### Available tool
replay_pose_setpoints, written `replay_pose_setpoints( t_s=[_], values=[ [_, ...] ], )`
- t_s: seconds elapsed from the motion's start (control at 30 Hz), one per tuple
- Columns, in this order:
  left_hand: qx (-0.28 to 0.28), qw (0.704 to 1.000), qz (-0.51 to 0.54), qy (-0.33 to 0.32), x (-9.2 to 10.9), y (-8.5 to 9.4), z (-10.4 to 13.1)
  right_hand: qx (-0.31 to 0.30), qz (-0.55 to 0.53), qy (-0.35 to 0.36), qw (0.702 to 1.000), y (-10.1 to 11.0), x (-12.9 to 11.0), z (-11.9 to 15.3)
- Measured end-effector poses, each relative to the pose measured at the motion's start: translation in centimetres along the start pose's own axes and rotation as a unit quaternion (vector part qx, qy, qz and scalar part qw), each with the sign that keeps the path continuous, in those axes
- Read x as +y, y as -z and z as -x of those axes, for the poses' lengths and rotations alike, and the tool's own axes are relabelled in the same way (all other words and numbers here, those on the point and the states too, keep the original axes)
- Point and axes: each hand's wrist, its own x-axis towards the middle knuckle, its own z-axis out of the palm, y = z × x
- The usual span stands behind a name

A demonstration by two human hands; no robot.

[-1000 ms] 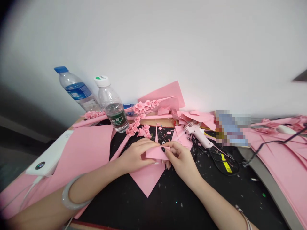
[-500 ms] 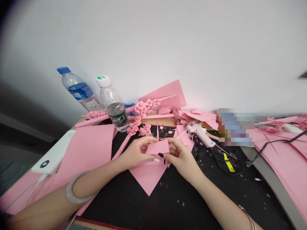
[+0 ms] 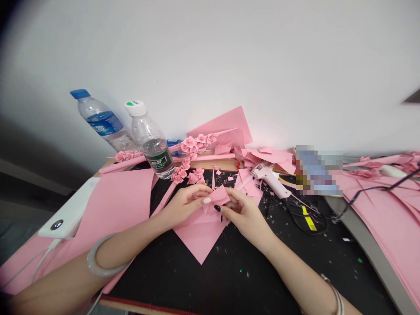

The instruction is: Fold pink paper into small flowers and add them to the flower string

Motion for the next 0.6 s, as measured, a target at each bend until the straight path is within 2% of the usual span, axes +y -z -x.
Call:
replay_pose_setpoints(
  t_s=[0.13,0.27,0.37,0.5,0.6],
  values=[
    [0.035,0.995,-0.09,-0.035,0.12,0.19,0.11,0.018,0.031,-0.001,0.999,-0.01,-0.18,0.11],
    [0.047,0.992,-0.115,-0.007,-0.36,0.14,0.05,0.044,0.033,0.012,0.998,0.12,-0.18,0.09],
    [0.039,0.996,-0.076,0.014,-0.6,0.11,-0.09,0.06,0.02,0.013,0.998,0.17,0.05,0.0],
    [0.021,0.999,0.005,0.029,-0.5,0.04,-0.18,0.02,0.015,0.017,1.0,0.0,0.31,-0.04],
    [-0.018,0.994,0.102,0.034,-0.49,-0.09,-0.16,0.008,0.038,0.014,0.999,-0.08,0.3,0.02]
  ],
)
